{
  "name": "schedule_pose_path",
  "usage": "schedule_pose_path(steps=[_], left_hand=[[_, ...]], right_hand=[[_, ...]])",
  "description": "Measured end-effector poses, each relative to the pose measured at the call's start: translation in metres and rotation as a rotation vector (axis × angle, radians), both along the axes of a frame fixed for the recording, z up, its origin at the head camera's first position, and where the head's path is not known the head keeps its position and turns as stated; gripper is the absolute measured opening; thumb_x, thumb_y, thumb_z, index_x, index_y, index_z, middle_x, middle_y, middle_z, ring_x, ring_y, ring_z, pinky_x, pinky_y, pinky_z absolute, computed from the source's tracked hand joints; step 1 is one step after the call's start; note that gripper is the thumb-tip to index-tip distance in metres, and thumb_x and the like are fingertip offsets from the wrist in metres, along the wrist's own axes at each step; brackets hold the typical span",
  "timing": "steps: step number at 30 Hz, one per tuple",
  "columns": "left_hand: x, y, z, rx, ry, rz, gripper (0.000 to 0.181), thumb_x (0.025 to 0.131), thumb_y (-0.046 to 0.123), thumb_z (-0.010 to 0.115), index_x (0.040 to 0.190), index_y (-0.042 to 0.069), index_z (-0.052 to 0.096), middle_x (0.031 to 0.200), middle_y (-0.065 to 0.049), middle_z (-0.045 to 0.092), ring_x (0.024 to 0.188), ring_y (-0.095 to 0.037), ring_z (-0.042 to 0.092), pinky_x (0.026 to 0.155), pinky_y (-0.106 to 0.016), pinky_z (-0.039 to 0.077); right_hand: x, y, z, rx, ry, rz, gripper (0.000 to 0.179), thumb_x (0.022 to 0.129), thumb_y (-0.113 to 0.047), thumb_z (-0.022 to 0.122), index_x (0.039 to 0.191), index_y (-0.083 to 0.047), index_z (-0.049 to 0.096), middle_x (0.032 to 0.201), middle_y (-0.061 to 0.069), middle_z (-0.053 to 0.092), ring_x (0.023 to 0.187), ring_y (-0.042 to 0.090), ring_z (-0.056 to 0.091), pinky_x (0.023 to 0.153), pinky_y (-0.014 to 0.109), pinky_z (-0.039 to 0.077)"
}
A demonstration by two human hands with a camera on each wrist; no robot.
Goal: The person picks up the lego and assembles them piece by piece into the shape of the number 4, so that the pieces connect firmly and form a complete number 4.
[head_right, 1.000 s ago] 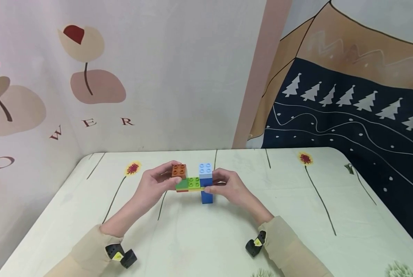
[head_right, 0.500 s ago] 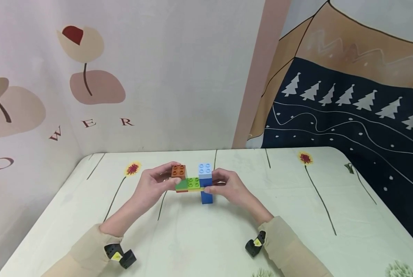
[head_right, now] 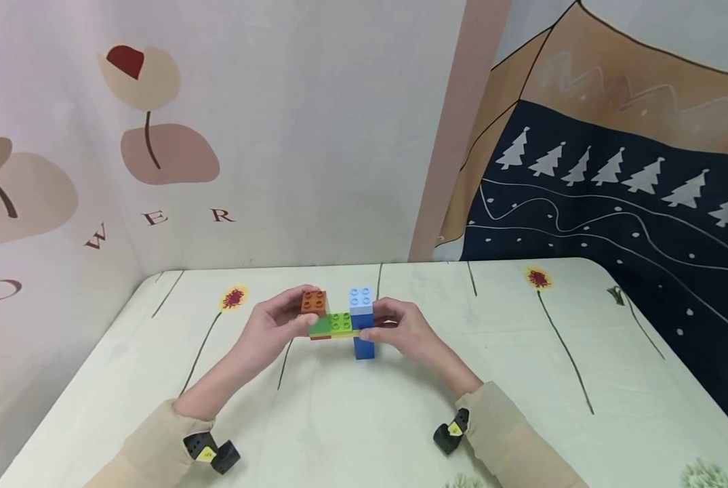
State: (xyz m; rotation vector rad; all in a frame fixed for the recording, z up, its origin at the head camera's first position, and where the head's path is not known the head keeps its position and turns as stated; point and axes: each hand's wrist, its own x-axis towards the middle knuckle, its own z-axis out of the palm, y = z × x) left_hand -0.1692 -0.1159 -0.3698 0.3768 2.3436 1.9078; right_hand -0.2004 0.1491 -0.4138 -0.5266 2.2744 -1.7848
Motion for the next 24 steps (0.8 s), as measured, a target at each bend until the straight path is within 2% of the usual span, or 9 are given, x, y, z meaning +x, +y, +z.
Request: schedule_pose_path(steps=[3, 7, 13, 18, 24], left_hand=[[0.002, -0.004, -0.005, -0.014, 0.013, -0.033, 0.059, 0.093, 0.003, 0.075, 0.148, 0.011, 0.055, 0.134, -0.013, 0.062, 0.124, -0.029, 0.060, 0.093, -0.030, 0.056], [0.004, -0.010, -0.013, 0.005, 0.030, -0.040, 0.065, 0.089, -0.004, 0.076, 0.148, 0.007, 0.053, 0.137, -0.014, 0.061, 0.125, -0.030, 0.059, 0.094, -0.028, 0.055], [0.004, -0.009, -0.020, 0.038, 0.043, 0.014, 0.055, 0.087, -0.008, 0.075, 0.139, 0.003, 0.060, 0.132, -0.014, 0.064, 0.122, -0.029, 0.061, 0.092, -0.029, 0.056], [0.004, -0.008, -0.023, 0.062, 0.057, 0.044, 0.054, 0.088, -0.008, 0.075, 0.139, 0.002, 0.060, 0.132, -0.015, 0.064, 0.121, -0.029, 0.062, 0.094, -0.028, 0.055], [-0.002, -0.005, -0.024, 0.083, 0.039, 0.090, 0.056, 0.088, -0.005, 0.077, 0.141, 0.005, 0.060, 0.131, -0.014, 0.065, 0.120, -0.028, 0.063, 0.095, -0.027, 0.054]], right_hand=[[0.001, 0.000, 0.000, -0.003, 0.001, 0.003, 0.042, 0.091, -0.011, 0.080, 0.127, 0.005, 0.064, 0.116, 0.016, 0.070, 0.106, 0.030, 0.066, 0.088, 0.031, 0.057], [0.001, -0.001, -0.002, -0.016, 0.004, 0.004, 0.041, 0.091, -0.010, 0.079, 0.126, 0.004, 0.064, 0.118, 0.017, 0.069, 0.106, 0.031, 0.066, 0.089, 0.030, 0.057], [0.001, 0.002, -0.003, -0.022, 0.002, 0.026, 0.043, 0.092, -0.010, 0.079, 0.128, 0.005, 0.063, 0.120, 0.018, 0.068, 0.109, 0.032, 0.066, 0.089, 0.031, 0.057], [0.001, 0.005, -0.002, -0.017, 0.013, 0.069, 0.045, 0.093, -0.004, 0.076, 0.133, 0.006, 0.059, 0.125, 0.020, 0.067, 0.114, 0.035, 0.065, 0.092, 0.032, 0.057], [0.000, 0.004, -0.002, -0.003, 0.041, 0.041, 0.047, 0.096, -0.006, 0.072, 0.139, 0.005, 0.057, 0.125, 0.021, 0.067, 0.114, 0.035, 0.064, 0.092, 0.031, 0.056]])
